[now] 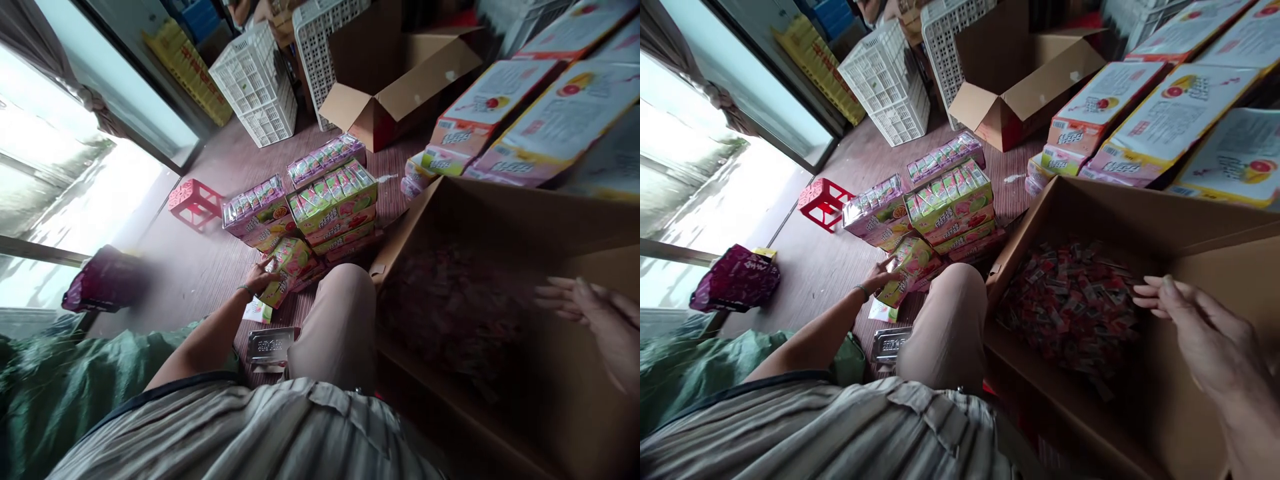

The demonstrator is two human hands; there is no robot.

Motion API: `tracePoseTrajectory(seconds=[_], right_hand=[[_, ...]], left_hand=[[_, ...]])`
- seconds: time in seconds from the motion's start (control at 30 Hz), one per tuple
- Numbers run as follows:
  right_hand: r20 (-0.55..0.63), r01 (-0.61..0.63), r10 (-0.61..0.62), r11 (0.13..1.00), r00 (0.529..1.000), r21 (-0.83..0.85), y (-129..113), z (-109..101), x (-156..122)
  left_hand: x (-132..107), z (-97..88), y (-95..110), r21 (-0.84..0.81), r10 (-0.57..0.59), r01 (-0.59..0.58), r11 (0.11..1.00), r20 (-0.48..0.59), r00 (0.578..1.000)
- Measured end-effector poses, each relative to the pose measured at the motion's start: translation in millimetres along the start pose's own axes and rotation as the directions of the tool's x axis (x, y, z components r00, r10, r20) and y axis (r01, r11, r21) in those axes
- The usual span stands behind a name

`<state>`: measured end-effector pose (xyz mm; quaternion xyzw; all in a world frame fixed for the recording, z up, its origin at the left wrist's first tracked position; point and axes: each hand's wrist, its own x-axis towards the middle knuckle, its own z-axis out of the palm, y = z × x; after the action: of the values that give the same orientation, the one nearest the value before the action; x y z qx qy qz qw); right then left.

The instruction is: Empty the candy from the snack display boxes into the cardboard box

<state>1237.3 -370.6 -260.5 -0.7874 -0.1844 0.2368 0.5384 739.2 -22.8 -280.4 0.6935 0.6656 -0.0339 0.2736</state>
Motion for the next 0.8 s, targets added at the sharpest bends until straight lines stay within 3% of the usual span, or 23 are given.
tracePoseTrajectory(seconds=[0.1,0.2,0.27,0.33,0.43,0.47,0.5,0.53,0.57,0.6,0.63,0.67,0.7,0.73,0.8], right_hand=[[-0.011,-0.05,0.051,0.998,0.999,0.045,-18,3,-8],[0.001,-0.036,0.036,0.999,0.999,0.026,-29,7,-14],[0.022,-0.001,0.001,1.0,1.0,0.012,-31,14,-19],[0.032,0.056,-0.057,0.998,0.998,0.026,-31,26,-26],[0.009,0.229,-0.229,0.973,0.973,0.015,-32,46,-43],[-0.032,0.348,-0.349,0.937,0.937,-0.027,-34,50,-51],[-0.101,0.502,-0.509,0.86,0.855,-0.089,-37,53,-59],[-0.146,0.653,-0.676,0.736,0.722,-0.181,-41,53,-68],[-0.147,0.768,-0.817,0.574,0.557,-0.284,-46,52,-77],[-0.091,0.832,-0.91,0.408,0.405,-0.377,-51,49,-86],[0.003,0.859,-0.956,0.261,0.293,-0.441,-55,46,-94],[0.099,0.863,-0.968,0.156,0.23,-0.481,-59,43,-101],[0.185,0.856,-0.959,0.094,0.215,-0.509,-63,39,-106],[0.255,0.842,-0.939,0.062,0.231,-0.535,-65,37,-109],[0.344,0.809,-0.89,0.045,0.299,-0.586,-65,35,-112]], left_hand=[[-47,-20.7,-5,-0.336,-0.013,0.022,0.941,0.027,1.0],[-95,-53.2,11,-0.706,0.025,0.033,0.707,0.071,0.997],[-120,-73.7,40,-0.769,0.085,-0.012,0.639,0.055,0.995],[-140,-86.1,82,-0.787,0.188,-0.098,0.609,0.023,0.982],[-160,-81.7,155,-0.777,0.417,-0.237,0.583,0.035,0.908],[-165,-74.6,179,-0.763,0.484,-0.268,0.589,0.067,0.872],[-169,-65.4,200,-0.741,0.538,-0.291,0.605,0.111,0.836],[-173,-54.8,220,-0.709,0.578,-0.317,0.63,0.156,0.801],[-175,-43.6,238,-0.66,0.607,-0.355,0.662,0.194,0.771],[-178,-32.3,253,-0.592,0.632,-0.411,0.693,0.225,0.742],[-180,-21.6,265,-0.516,0.654,-0.474,0.713,0.249,0.714],[-181,-11.9,275,-0.447,0.675,-0.532,0.72,0.27,0.687],[-182,-3.4,283,-0.395,0.689,-0.572,0.719,0.293,0.663],[-184,3.6,289,-0.368,0.694,-0.59,0.718,0.321,0.644],[-185,13.3,296,-0.368,0.685,-0.578,0.729,0.374,0.625]])
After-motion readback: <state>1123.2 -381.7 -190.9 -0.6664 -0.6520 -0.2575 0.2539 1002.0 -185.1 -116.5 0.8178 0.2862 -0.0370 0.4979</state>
